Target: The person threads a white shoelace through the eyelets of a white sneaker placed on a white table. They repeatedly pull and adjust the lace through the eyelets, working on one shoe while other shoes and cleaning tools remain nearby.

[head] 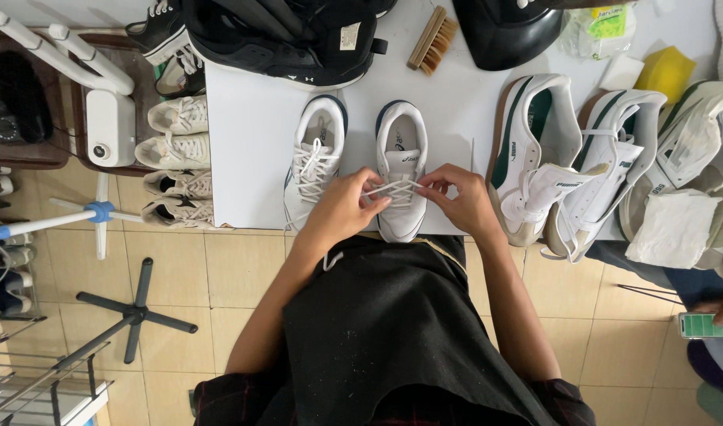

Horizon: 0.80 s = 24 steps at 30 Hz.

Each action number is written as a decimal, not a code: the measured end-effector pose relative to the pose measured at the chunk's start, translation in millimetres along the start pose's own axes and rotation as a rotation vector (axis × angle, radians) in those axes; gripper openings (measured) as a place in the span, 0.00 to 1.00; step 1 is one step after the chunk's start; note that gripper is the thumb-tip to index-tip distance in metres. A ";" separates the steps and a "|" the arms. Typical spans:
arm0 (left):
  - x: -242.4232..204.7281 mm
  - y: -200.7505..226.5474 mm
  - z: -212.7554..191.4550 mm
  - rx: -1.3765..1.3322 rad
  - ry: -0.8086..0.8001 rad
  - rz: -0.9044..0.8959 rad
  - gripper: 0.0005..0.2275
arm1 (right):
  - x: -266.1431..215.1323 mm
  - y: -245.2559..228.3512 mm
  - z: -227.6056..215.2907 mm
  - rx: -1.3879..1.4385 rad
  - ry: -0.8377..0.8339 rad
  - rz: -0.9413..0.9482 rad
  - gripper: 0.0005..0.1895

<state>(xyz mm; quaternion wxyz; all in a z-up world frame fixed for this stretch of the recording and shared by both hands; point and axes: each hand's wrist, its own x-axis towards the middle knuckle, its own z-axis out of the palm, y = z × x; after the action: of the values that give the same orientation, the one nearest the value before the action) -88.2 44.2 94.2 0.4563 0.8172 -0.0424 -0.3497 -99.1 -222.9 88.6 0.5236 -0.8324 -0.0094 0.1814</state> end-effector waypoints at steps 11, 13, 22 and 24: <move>5.4 -3.9 -10.6 0.261 0.044 0.169 0.11 | 3.3 -5.6 24.8 -0.474 0.021 -0.051 0.08; 5.3 1.3 -23.2 -0.045 -0.072 0.187 0.12 | 2.8 -1.0 35.9 -0.643 0.090 -0.005 0.13; 0.3 37.7 -33.1 0.201 -0.015 0.173 0.13 | 37.9 -31.6 24.3 -0.427 0.185 -0.244 0.07; 9.6 14.8 -6.6 0.318 0.057 0.241 0.11 | 49.1 -35.9 13.3 -0.439 0.063 -0.222 0.09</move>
<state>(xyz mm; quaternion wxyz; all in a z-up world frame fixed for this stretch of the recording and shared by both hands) -73.2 36.6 102.8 0.3608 0.8776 -0.1816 -0.2584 -51.1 -185.1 100.6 0.3471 -0.9252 -0.1239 0.0904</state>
